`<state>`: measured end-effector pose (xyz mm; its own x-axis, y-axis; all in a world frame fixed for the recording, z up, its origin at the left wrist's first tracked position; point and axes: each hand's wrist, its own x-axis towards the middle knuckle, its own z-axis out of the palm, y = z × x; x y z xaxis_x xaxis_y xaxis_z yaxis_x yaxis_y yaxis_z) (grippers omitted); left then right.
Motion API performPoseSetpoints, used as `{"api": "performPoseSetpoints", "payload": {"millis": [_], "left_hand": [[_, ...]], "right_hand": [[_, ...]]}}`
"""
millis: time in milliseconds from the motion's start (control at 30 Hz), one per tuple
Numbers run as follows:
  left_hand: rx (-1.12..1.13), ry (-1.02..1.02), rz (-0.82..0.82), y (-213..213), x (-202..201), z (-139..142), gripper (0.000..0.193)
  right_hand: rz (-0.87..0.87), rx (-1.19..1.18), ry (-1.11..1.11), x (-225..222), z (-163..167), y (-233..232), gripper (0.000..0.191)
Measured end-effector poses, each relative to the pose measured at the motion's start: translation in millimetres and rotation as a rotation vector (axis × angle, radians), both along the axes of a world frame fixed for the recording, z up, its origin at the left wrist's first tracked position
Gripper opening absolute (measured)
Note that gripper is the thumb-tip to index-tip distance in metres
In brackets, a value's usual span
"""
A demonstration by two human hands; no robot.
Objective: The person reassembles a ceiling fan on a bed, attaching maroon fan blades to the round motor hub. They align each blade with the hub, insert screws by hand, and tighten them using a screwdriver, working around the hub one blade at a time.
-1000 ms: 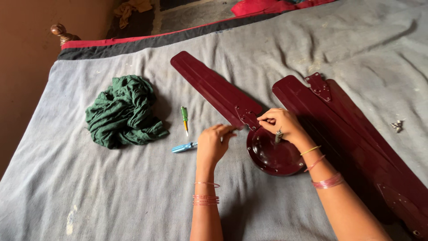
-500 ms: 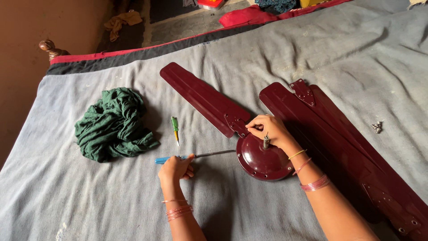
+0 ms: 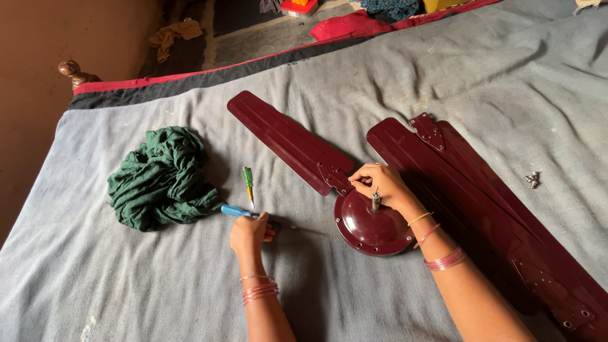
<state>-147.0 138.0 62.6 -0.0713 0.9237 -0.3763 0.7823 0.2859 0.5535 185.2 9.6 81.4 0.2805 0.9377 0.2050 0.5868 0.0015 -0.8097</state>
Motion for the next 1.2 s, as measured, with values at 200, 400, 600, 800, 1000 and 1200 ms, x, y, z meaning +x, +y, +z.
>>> {"api": "performPoseSetpoints", "payload": {"millis": [200,400,600,800,1000,1200], "left_hand": [[0.143,-0.874,0.112,18.6,-12.4,-10.2,0.034],[0.478,-1.229,-0.048,-5.9,22.2,65.9,0.029],[0.415,-1.428,-0.343,-18.4,103.2,132.5,0.024],[0.367,-1.486,-0.445,-16.6,166.6,125.8,0.026],[0.323,-1.377,-0.397,-14.7,178.0,101.8,0.028],[0.298,-1.420,-0.414,-8.3,174.9,91.4,0.027]], "right_hand": [[-0.041,-0.049,-0.034,1.3,-4.9,4.5,0.021],[0.033,0.050,0.045,3.1,-0.1,2.1,0.019],[-0.080,-0.060,-0.007,-2.6,6.2,1.2,0.025],[0.002,0.035,0.017,1.3,6.4,1.2,0.019],[-0.061,-0.178,-0.107,1.4,8.5,10.8,0.031],[-0.074,-0.265,-0.138,0.9,2.5,11.5,0.030]]}}
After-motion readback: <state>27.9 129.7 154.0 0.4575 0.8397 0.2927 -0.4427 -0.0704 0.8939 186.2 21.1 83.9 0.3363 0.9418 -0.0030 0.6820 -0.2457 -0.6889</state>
